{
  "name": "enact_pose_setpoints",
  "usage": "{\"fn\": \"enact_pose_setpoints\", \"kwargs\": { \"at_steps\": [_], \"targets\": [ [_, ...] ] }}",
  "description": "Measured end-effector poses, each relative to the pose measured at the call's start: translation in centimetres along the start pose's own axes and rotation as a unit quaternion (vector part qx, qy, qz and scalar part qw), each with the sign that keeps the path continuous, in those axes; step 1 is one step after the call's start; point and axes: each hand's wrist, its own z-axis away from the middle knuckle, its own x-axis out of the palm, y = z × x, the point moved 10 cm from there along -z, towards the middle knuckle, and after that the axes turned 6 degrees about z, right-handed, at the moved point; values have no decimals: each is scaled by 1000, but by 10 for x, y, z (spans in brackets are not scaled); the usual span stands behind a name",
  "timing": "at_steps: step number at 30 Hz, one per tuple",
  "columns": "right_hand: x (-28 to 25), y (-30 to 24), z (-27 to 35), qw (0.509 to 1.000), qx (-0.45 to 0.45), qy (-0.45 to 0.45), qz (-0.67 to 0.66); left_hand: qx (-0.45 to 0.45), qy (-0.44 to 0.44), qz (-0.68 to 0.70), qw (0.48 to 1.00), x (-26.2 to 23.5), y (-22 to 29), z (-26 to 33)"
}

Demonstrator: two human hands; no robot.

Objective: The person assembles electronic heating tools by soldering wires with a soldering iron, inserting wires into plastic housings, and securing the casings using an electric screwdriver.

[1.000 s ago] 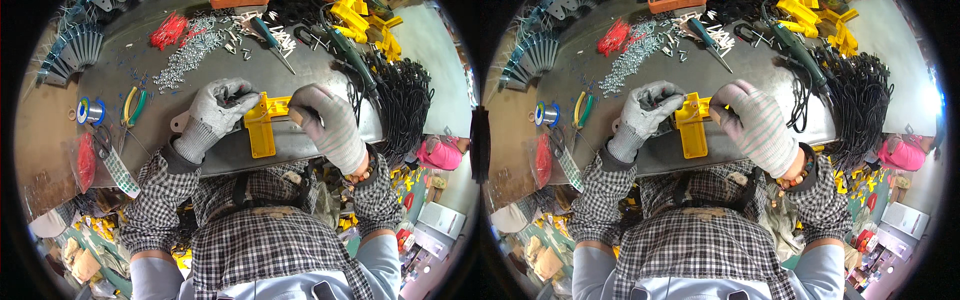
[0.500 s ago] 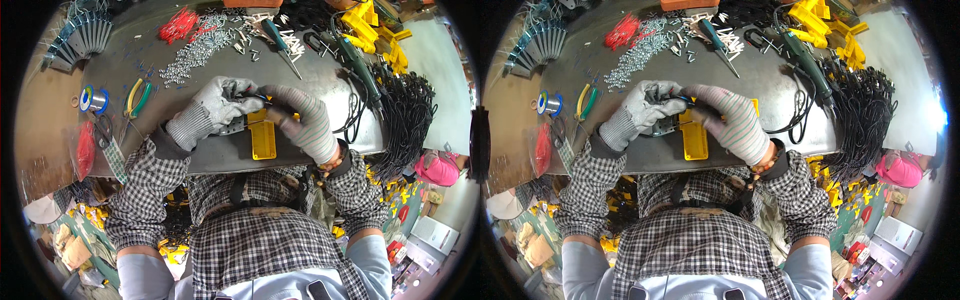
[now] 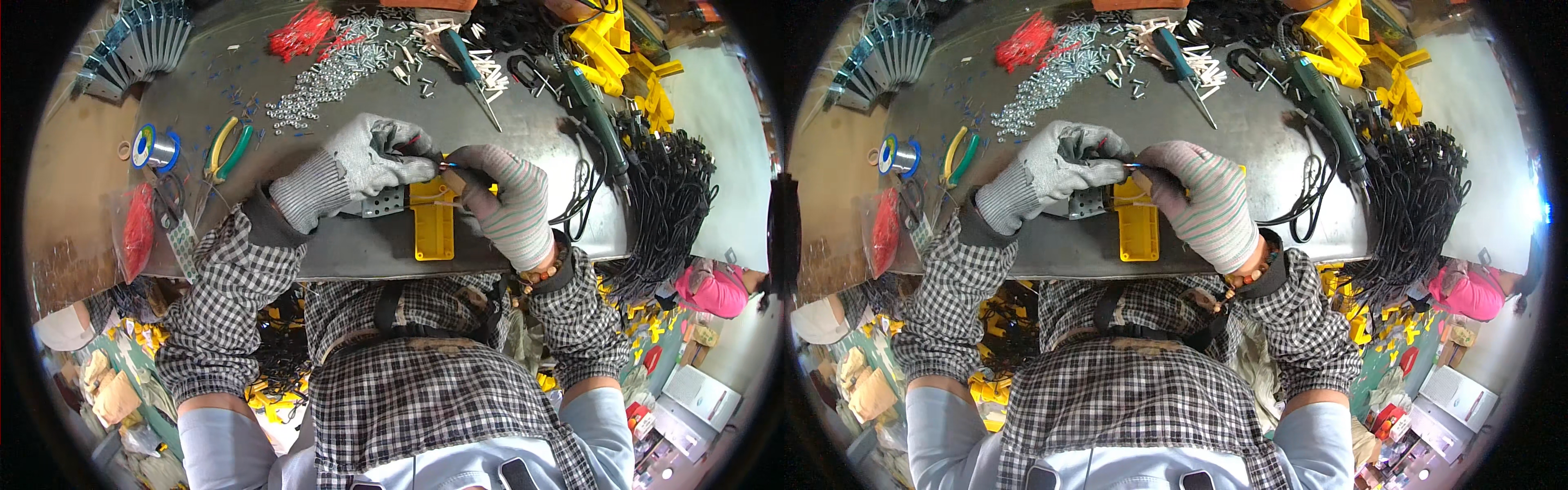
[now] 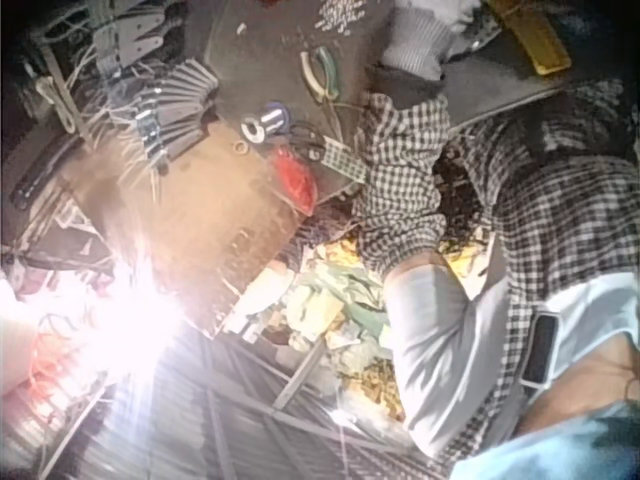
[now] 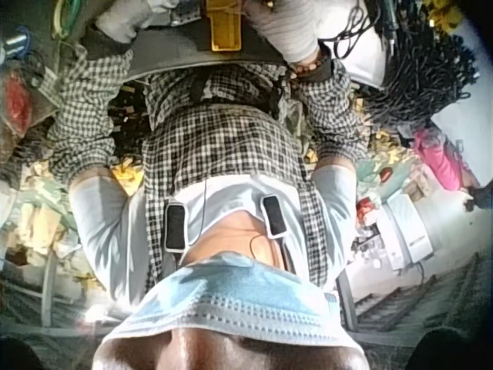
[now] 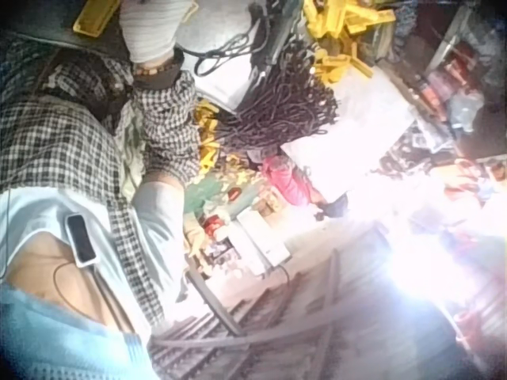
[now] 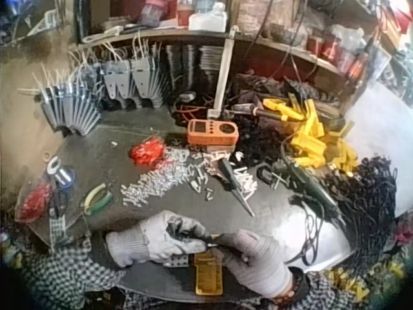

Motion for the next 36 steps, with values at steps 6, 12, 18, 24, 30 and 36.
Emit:
{"fn": "enact_pose_setpoints", "kwargs": {
  "at_steps": [6,12,18,24,30,36],
  "targets": [
    [0,32,13,966,208,-18,-153,11,-7,10,1000,1,0,-1],
    [3,19,5,981,115,0,-154,37,-18,45,998,2,8,3],
    [4,6,0,993,18,-20,-113,8,-49,79,996,3,7,4],
    [1,-14,-4,995,-81,-24,46,0,-113,71,991,1,-2,-2],
    [1,-21,-4,990,-124,-5,62,42,-155,26,987,11,14,2],
    [1,-23,-4,990,-125,3,71,9,-106,98,990,0,-5,-6]
  ]
}}
